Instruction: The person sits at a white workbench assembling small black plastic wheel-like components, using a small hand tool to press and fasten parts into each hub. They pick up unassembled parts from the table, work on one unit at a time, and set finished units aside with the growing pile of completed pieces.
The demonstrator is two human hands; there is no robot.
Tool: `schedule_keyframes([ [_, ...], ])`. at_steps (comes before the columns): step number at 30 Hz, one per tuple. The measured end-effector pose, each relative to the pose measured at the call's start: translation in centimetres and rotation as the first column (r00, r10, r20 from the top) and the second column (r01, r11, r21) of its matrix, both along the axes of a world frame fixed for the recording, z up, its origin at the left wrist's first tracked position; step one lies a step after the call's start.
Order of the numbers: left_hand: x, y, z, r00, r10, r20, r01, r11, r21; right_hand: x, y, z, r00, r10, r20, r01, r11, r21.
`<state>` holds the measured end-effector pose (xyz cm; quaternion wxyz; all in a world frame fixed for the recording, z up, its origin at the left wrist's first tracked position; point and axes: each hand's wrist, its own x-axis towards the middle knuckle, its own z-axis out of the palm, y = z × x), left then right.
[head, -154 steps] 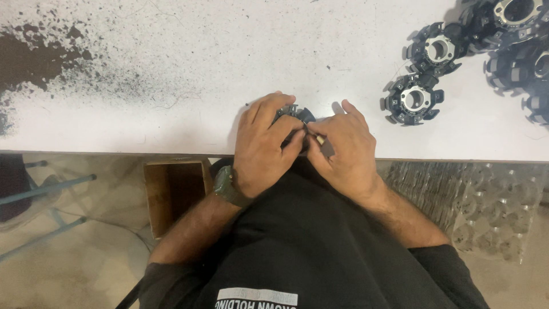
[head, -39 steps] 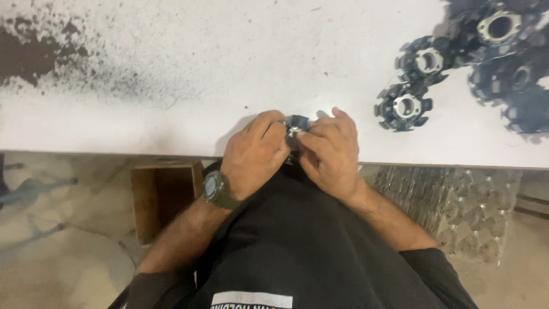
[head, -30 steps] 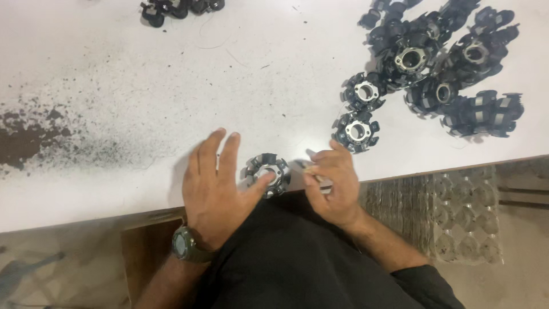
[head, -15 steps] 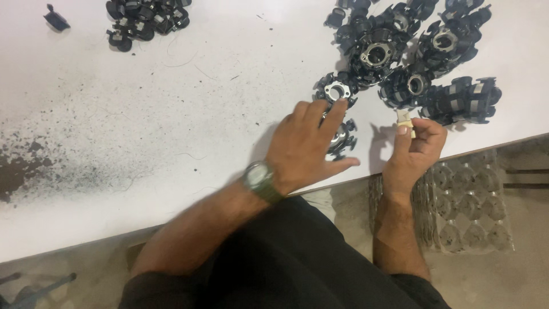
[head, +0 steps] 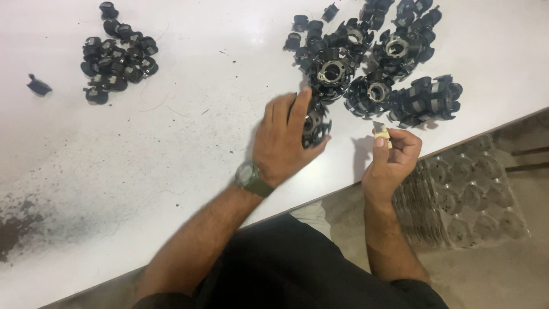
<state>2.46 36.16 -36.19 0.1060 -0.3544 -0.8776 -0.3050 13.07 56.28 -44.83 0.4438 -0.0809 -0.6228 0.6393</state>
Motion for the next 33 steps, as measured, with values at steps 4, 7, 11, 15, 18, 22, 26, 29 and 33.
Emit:
schedule_keyframes([
  [4, -2.8, 1.4, -0.1, 0.996, -0.019, 0.091, 0.026, 0.997, -0.071, 0.0, 1.0, 0.9, 0.98, -0.185, -0.068, 0.194, 0.968, 0.157],
  [7, -4.2, 1.7, 0.1, 0.995, -0.072, 0.07, 0.082, 0.985, -0.149, -0.2, 5.6, 3.2, 0.912, -0.384, -0.144, 0.385, 0.923, -0.021],
  [11, -7.5, 3.1, 0.5, 0.959, -0.274, 0.068, 0.277, 0.96, -0.038, -1.6, 12.2, 4.8, 0.935, -0.317, -0.16, 0.339, 0.931, 0.133],
  [15, -10.2, 7.6, 0.1, 0.92, -0.336, 0.201, 0.367, 0.919, -0.145, -4.5, 12.8, 3.6, 0.978, -0.206, 0.034, 0.2, 0.973, 0.118],
  [18, -11.3, 11.2, -0.2, 0.925, -0.348, 0.151, 0.373, 0.907, -0.195, -5.8, 12.0, 3.3, 0.97, -0.24, 0.034, 0.224, 0.941, 0.252],
  [22, -13.0, 14.9, 0.2, 0.906, -0.409, 0.106, 0.422, 0.893, -0.156, -6.6, 13.0, 3.9, 0.917, -0.395, 0.064, 0.286, 0.757, 0.587],
  [26, -14.6, 19.4, 1.4, 0.9, -0.405, 0.159, 0.432, 0.879, -0.204, -8.0, 16.4, 4.6, 0.886, -0.463, 0.032, 0.293, 0.611, 0.735],
  [29, -15.2, 23.3, 2.2, 0.913, -0.387, 0.127, 0.407, 0.875, -0.261, -9.8, 20.1, 5.9, 0.861, -0.508, 0.027, 0.316, 0.576, 0.754],
  [33, -15.9, 27.4, 3.2, 0.927, -0.355, 0.121, 0.375, 0.896, -0.238, -13.6, 22.4, 7.6, 0.901, -0.366, 0.234, 0.334, 0.928, 0.166],
])
